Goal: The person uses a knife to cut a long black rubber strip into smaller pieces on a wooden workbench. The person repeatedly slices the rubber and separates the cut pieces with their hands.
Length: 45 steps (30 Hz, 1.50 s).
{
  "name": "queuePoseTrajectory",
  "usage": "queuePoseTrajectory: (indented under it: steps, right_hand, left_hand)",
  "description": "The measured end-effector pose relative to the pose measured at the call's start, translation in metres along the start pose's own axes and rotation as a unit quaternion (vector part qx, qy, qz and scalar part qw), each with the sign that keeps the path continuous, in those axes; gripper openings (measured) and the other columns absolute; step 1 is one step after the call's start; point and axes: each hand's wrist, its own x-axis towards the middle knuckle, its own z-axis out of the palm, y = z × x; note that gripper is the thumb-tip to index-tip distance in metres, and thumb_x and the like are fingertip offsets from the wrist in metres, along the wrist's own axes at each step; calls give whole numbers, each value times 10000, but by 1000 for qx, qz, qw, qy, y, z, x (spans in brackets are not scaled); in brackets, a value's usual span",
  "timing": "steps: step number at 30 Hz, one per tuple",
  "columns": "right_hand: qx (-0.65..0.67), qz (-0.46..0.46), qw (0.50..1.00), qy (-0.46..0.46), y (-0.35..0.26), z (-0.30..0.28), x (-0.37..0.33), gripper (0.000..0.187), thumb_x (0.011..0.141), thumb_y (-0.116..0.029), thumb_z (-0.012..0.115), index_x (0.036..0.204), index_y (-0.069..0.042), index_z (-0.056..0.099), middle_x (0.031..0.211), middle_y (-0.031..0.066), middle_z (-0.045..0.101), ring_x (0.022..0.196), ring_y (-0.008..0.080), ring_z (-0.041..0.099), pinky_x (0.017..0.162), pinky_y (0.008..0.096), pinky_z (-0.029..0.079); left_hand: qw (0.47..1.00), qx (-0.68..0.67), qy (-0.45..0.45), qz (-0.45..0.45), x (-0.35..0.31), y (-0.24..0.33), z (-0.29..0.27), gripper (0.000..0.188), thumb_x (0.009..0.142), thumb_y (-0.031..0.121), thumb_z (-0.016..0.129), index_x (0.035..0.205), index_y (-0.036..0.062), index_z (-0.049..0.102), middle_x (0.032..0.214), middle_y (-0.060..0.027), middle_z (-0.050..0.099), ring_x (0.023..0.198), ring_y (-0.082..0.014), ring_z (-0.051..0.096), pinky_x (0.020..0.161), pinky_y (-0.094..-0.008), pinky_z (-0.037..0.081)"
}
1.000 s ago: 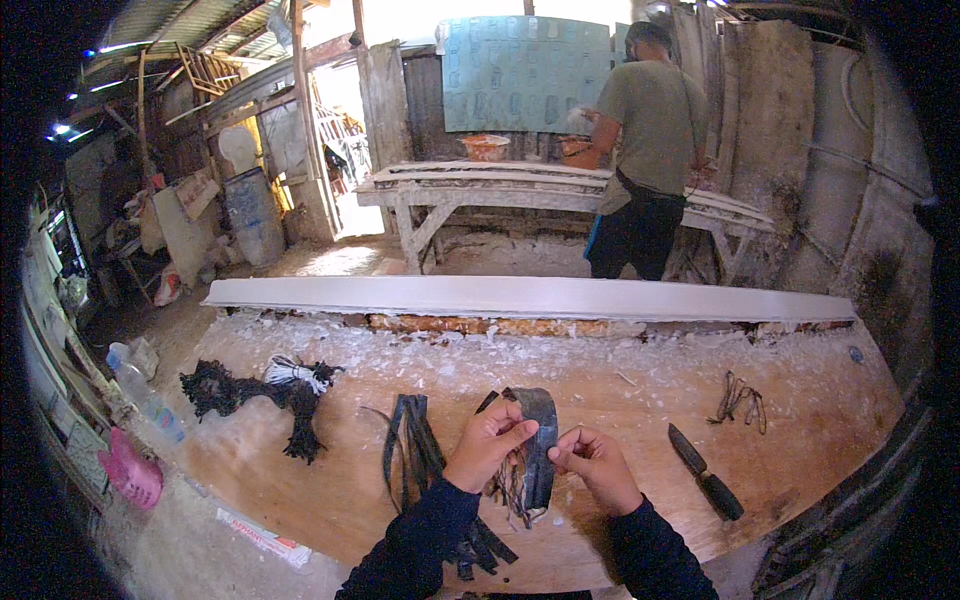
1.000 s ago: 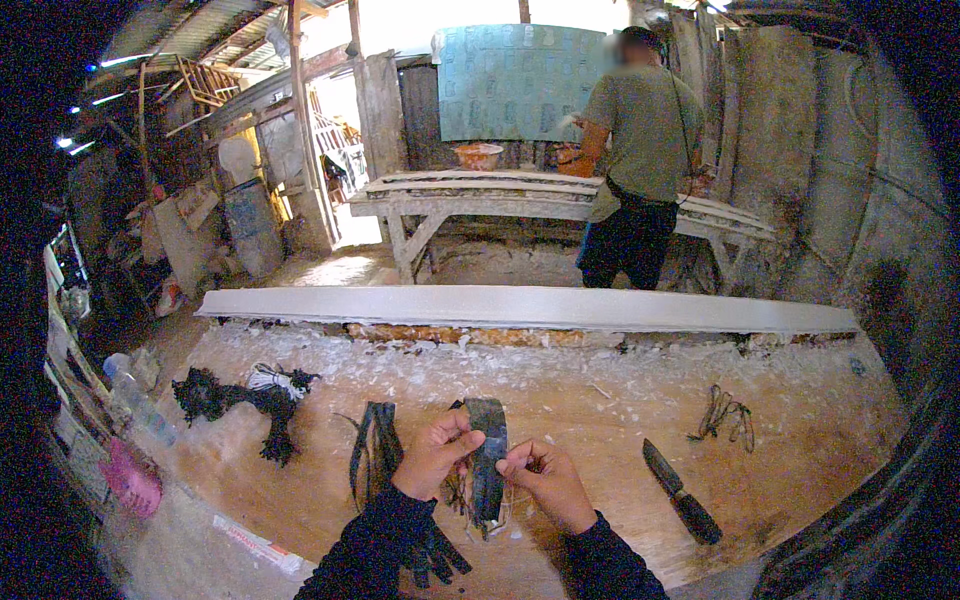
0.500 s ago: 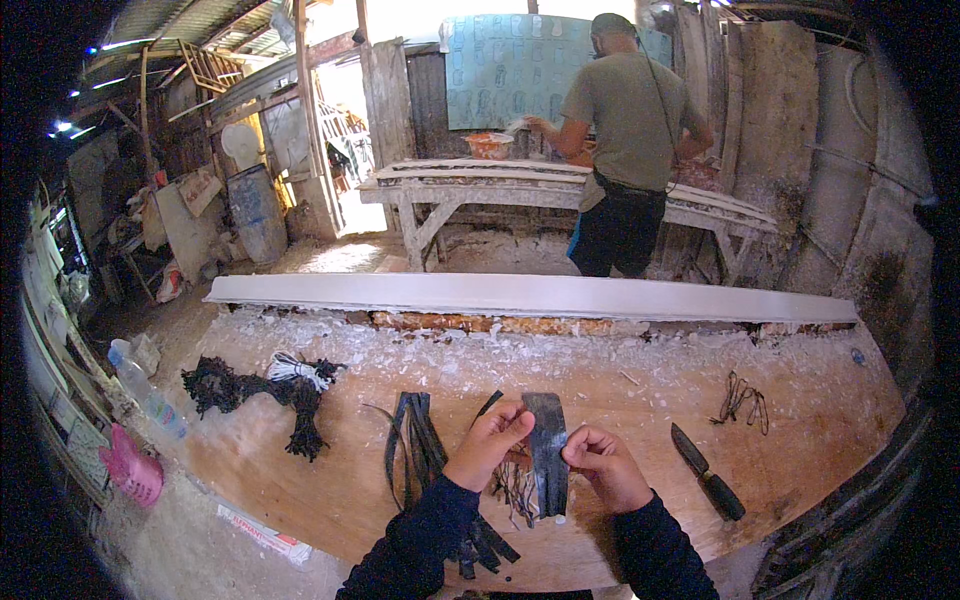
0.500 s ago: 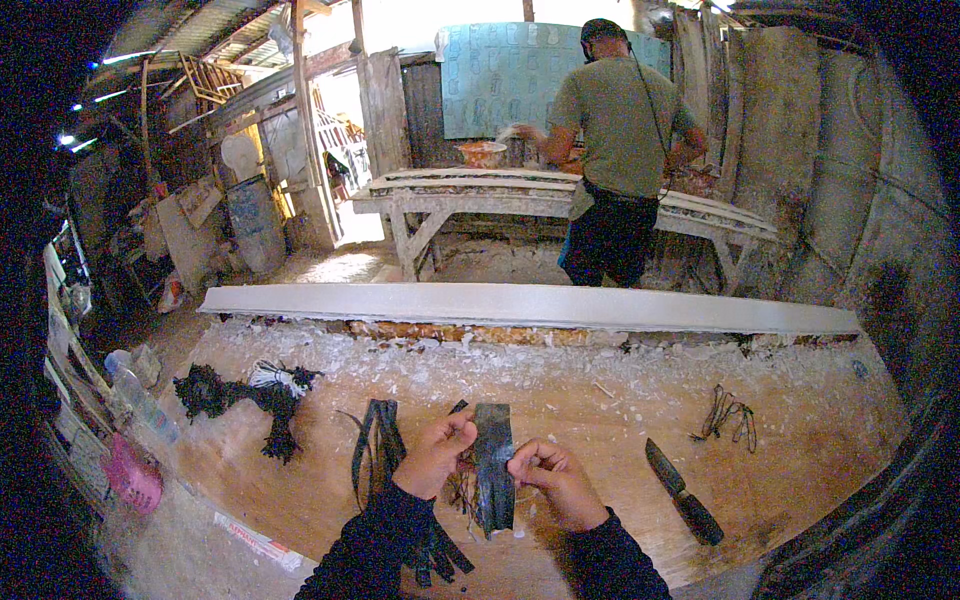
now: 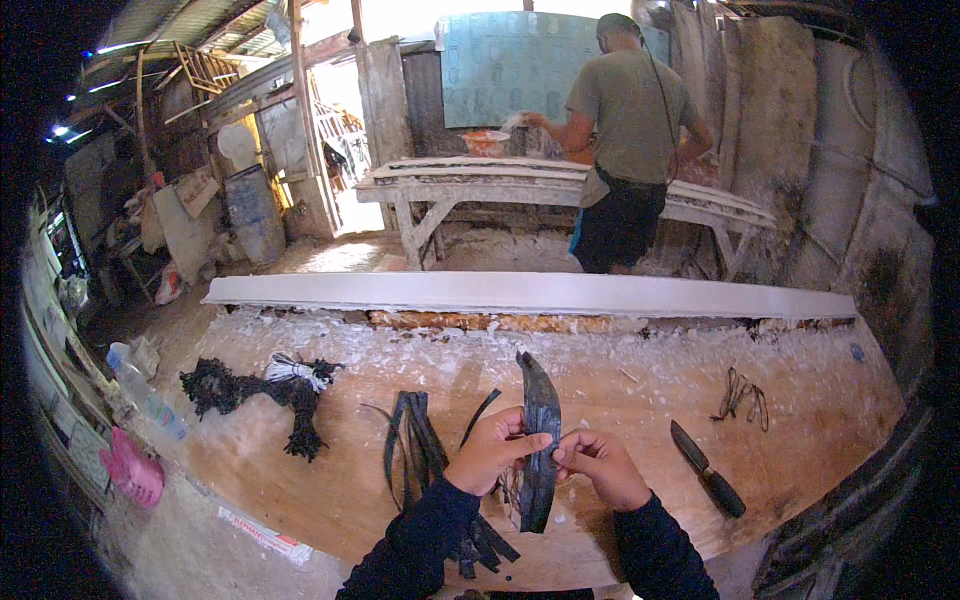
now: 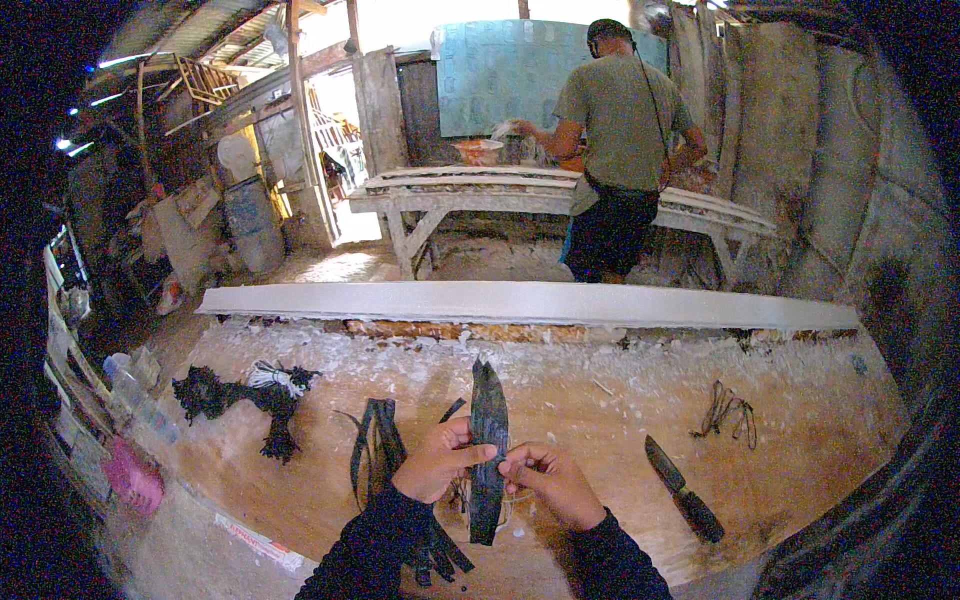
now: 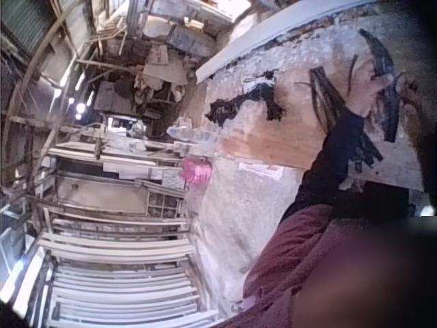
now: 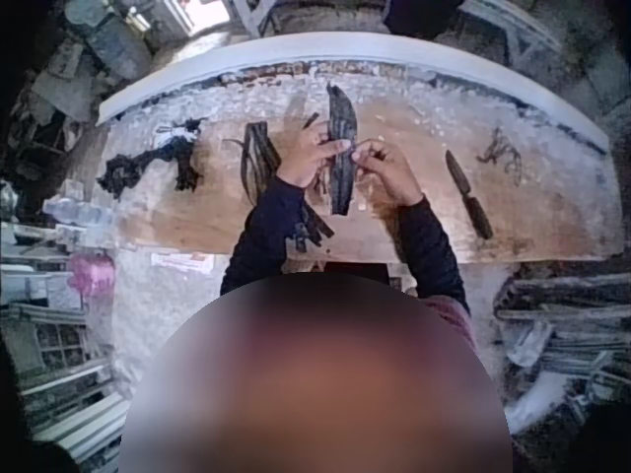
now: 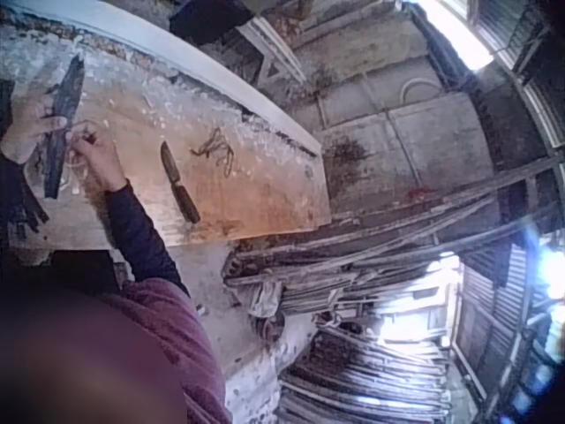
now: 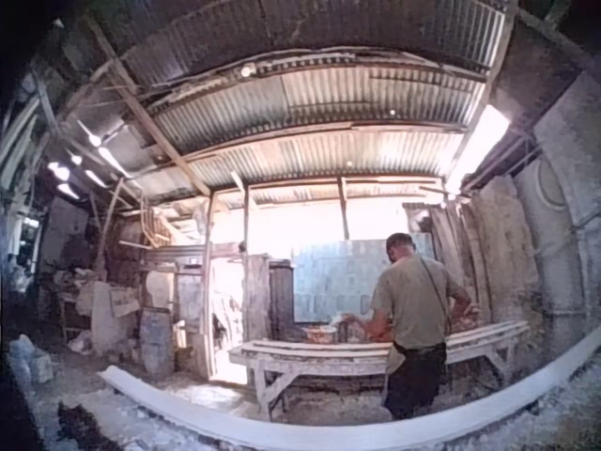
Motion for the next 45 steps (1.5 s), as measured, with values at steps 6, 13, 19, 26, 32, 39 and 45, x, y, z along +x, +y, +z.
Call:
queuePoseTrajectory:
  steps: [6, 13, 19, 26, 32, 39, 45]
  right_hand:
    - [7, -24, 998, 51, 0, 0, 1, 88, 801, -94, 595, 776, -10, 585, 693, 28, 582, 592, 95, 538, 560, 218, 432]
    - [-19, -48, 995, 80, -1, 3, -1, 66, 776, -54, 615, 772, 7, 590, 682, 37, 587, 569, 86, 543, 509, 205, 442]
    - [-79, -79, 989, 96, 1, 5, -2, 74, 770, -60, 619, 781, 11, 599, 683, 37, 594, 569, 83, 553, 501, 203, 458]
    - [-103, -59, 991, 67, 0, 1, -1, 67, 761, -50, 623, 761, 9, 592, 677, 28, 586, 568, 76, 550, 494, 199, 458]
    - [-78, -55, 992, 78, 1, 2, -2, 61, 761, -45, 616, 762, 9, 590, 669, 25, 581, 558, 83, 551, 492, 200, 459]
    - [-126, -82, 983, 106, 5, 4, -1, 85, 757, -54, 620, 747, 22, 581, 657, 20, 573, 548, 66, 534, 481, 189, 435]
    - [-213, -105, 964, 122, 10, 2, 1, 80, 751, -45, 615, 737, 27, 581, 659, 21, 574, 536, 58, 522, 472, 187, 422]
  left_hand:
    - [998, 47, -26, -12, -1, -1, 2, 136, 778, 80, 618, 886, 2, 593, 829, -58, 622, 749, -128, 594, 680, -257, 477]
    - [996, 68, -32, -51, -3, 2, 0, 195, 786, 164, 631, 915, 20, 606, 802, -11, 608, 682, -66, 544, 599, -198, 424]
    - [993, 87, -36, -67, -4, 2, 0, 244, 799, 224, 623, 955, 38, 598, 793, 17, 588, 637, -43, 510, 562, -177, 401]
    - [995, 52, -20, -84, -6, 5, 2, 267, 806, 253, 612, 968, 41, 592, 804, 12, 597, 637, -53, 520, 546, -179, 406]
    - [992, 87, -28, -85, -3, 1, 1, 247, 771, 226, 654, 929, 41, 609, 779, 10, 597, 621, -52, 515, 538, -183, 403]
    - [985, 156, -5, -70, -2, -4, -5, 238, 761, 216, 668, 909, 38, 615, 731, 18, 580, 615, -28, 484, 519, -173, 374]
    - [992, 126, -21, -8, -1, -9, -4, 239, 785, 222, 641, 926, 31, 612, 756, 9, 583, 640, -39, 500, 542, -178, 402]
